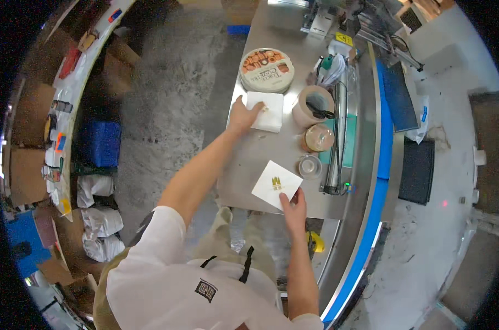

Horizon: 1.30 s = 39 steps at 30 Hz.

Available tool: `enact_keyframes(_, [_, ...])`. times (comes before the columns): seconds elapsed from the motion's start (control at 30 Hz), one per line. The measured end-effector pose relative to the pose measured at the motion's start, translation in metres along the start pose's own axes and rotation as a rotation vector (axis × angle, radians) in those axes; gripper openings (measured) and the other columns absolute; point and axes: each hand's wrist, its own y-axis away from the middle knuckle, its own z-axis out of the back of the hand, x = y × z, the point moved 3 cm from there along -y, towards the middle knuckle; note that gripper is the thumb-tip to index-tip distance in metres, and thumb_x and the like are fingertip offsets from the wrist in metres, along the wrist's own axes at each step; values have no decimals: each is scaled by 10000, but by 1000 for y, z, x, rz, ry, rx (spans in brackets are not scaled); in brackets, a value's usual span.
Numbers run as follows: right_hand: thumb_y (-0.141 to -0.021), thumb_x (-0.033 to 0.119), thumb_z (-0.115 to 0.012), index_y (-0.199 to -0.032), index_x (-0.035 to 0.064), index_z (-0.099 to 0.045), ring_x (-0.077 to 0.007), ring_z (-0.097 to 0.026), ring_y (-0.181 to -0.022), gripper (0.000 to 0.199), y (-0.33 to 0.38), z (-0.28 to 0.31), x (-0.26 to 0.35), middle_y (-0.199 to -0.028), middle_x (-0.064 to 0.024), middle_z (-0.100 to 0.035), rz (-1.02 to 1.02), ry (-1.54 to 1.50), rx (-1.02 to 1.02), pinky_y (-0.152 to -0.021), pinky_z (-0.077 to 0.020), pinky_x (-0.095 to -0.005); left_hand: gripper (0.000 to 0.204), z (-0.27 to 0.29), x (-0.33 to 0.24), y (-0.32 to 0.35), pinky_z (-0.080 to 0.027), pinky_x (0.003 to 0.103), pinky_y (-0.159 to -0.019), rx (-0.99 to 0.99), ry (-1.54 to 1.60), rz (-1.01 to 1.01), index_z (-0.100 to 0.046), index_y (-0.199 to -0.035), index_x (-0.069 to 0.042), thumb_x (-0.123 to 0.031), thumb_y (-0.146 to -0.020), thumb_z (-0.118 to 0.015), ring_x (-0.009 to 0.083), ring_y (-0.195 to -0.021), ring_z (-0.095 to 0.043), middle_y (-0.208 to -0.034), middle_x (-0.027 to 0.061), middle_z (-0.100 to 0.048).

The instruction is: Organizing and packaging stacks of paper napkins from a production machine onto a conveyor belt.

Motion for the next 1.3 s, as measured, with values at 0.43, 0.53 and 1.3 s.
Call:
enact_keyframes(0.43, [-906,268,-693,-1395,-48,-475,-247,-617,-1142,622,2,-4,-16,-1282,-203,-619,15,-108,3,-948,-488,-347,635,3,56,183,-506,345,-876,532,41,80,-506,-1340,49,-402,-920,-659,242,-1028,-655,-1154,207,-674])
enact_keyframes(0.53, [-912,226,-689,-1393,-41,-477,-236,-632,-1103,589,42,25,-19,-1281,-190,-618,-8,-176,-43,-933,-494,-325,620,19,73,186,-489,374,-917,372,-9,100,-495,-1354,46,-359,-918,-667,280,-1091,-639,-1207,207,-657])
enact_keyframes(1.3, [-922,322,-685,-1299,7,-589,-173,-677,-938,500,627,22,-274,-1093,-115,-714,-380,-337,-1013,-820,-546,-327,537,6,127,594,-536,402,-827,1741,-970,-826,-609,-1241,-27,-398,-864,-703,326,-941,-692,-1015,184,-709])
